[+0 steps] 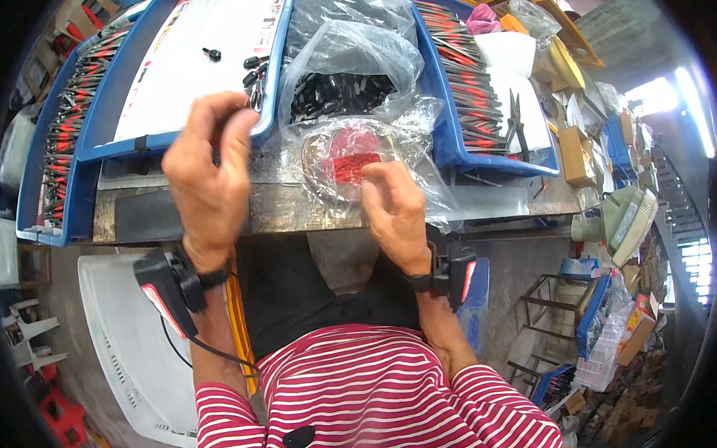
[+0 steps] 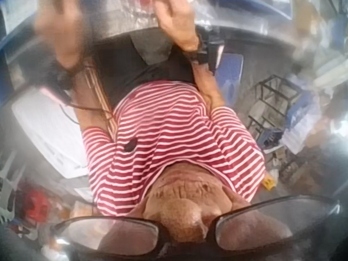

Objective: The person picks up small black electronic components and attaches them to tiny red pieces by hand.

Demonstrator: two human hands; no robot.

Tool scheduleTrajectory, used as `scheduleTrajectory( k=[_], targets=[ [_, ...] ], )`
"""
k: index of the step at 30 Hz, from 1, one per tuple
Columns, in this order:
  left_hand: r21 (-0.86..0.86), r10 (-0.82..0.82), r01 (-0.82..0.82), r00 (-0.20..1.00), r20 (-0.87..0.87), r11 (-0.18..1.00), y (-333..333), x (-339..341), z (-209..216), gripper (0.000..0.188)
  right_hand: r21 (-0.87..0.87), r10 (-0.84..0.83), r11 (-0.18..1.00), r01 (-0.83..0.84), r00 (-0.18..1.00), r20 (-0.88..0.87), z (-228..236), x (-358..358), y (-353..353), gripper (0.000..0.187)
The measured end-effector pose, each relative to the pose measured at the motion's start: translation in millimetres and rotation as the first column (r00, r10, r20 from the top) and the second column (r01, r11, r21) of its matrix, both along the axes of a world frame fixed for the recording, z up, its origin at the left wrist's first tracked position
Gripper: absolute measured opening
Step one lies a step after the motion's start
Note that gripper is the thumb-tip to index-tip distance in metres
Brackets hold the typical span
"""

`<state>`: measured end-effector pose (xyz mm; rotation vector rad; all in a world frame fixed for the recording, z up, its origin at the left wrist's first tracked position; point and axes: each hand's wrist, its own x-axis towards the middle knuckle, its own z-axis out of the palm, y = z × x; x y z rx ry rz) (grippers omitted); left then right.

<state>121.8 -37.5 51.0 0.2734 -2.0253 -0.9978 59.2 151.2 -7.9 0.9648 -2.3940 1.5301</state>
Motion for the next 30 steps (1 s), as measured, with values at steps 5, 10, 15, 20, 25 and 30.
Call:
scheduleTrajectory(
  k=[5, 10, 15, 20, 25, 30],
  targets=[
    [-0.400, 0.296, -0.215, 0.943, 0.151, 0.891, -59.7, -24.5, -3.3, 0.015, 0.180, -0.058, 0.979, 0.093, 0.980, -0.192, 1.9, 1.6, -13.5, 0.011],
    [-0.483, 0.383, -0.200, 0.868, 0.317, 0.852, -58.8, -41.9, -24.9, 0.016, 0.304, -0.029, 0.946, 0.111, 0.965, -0.262, -3.6, -3.1, -13.6, 0.012],
    [-0.285, -0.005, 0.002, 1.000, -0.008, 0.959, -13.6, -54.9, -14.0, 0.017, 0.331, -0.005, 0.936, 0.121, 0.944, -0.331, -2.3, -1.3, -18.7, 0.011],
    [-0.295, -0.155, 0.243, 0.944, 0.290, 0.924, 22.4, -91.9, -30.7, 0.010, 0.241, -0.084, 0.956, 0.166, 0.945, -0.317, -4.1, -2.5, -18.5, 0.008],
    [-0.271, -0.135, 0.244, 0.921, 0.365, 0.931, 27.9, -117.8, -53.6, 0.022, 0.173, -0.104, 0.971, 0.163, 0.945, -0.310, -6.4, -3.7, -17.5, 0.008],
    [-0.253, -0.084, 0.224, 0.881, 0.466, 0.941, 30.1, -124.4, -55.3, 0.023, 0.134, -0.111, 0.981, 0.138, 0.976, -0.187, -6.3, -4.7, -12.6, 0.008]
  ],
)
